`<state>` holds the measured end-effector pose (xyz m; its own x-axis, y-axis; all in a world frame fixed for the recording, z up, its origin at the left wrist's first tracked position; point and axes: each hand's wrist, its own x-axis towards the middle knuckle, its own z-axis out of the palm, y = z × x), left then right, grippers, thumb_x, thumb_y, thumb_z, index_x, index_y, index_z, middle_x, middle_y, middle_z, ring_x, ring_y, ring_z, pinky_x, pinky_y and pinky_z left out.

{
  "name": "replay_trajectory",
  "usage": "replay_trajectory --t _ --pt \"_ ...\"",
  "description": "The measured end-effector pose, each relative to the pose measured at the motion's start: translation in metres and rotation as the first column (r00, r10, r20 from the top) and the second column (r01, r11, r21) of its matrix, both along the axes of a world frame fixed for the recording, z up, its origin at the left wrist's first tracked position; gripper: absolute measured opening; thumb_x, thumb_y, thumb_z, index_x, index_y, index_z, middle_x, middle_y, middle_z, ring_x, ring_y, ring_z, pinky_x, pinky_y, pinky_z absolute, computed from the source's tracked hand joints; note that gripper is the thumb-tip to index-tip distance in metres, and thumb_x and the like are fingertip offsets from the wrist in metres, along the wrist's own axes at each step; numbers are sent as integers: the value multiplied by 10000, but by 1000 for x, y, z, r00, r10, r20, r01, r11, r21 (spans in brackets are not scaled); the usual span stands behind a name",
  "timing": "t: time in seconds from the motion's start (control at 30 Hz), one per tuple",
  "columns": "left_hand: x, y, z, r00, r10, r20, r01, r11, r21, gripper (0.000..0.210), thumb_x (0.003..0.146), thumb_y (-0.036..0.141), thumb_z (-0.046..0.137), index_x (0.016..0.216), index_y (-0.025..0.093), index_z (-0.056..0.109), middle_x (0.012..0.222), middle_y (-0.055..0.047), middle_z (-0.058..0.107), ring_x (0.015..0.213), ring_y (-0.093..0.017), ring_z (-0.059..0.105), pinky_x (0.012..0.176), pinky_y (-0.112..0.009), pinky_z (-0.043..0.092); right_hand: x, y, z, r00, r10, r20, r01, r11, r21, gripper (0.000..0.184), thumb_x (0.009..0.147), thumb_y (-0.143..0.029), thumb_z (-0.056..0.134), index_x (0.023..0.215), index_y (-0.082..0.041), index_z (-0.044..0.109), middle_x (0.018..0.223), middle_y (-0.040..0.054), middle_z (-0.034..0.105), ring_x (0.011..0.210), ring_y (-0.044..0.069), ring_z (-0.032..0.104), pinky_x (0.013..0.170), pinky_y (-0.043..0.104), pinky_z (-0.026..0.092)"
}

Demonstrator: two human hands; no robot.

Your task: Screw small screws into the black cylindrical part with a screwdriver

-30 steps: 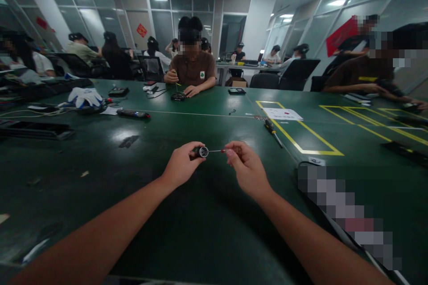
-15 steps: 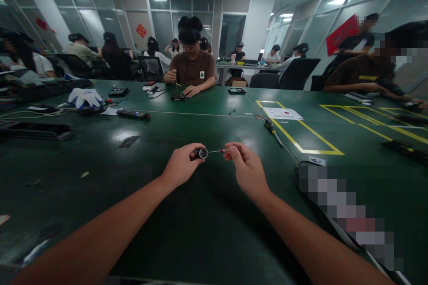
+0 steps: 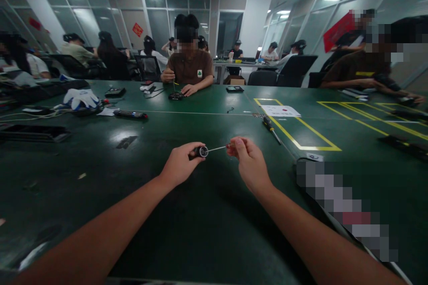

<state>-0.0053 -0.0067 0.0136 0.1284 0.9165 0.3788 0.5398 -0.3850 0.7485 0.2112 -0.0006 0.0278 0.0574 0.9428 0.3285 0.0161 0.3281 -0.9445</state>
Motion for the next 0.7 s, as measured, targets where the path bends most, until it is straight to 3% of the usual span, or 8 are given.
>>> replay_trajectory --t 0.3,0.7 --pt "3 0 -1 999 9 46 -7 999 -31 401 787 145 749 1173 247 717 1076 -26 773 914 -196 732 902 -358 557 1 -11 7 977 12 211 -35 994 105 252 1003 -436 523 1021 -215 642 848 38 707 779 197 668 768 351 525" --pt "2 -1 -3 998 7 60 -4 999 -53 403 794 169 747 1188 249 710 1049 -33 776 901 -203 734 915 -378 561 0 -11 4 974 -36 223 12 994 109 273 1003 -467 518 1043 -228 645 886 47 724 808 211 681 781 359 523"
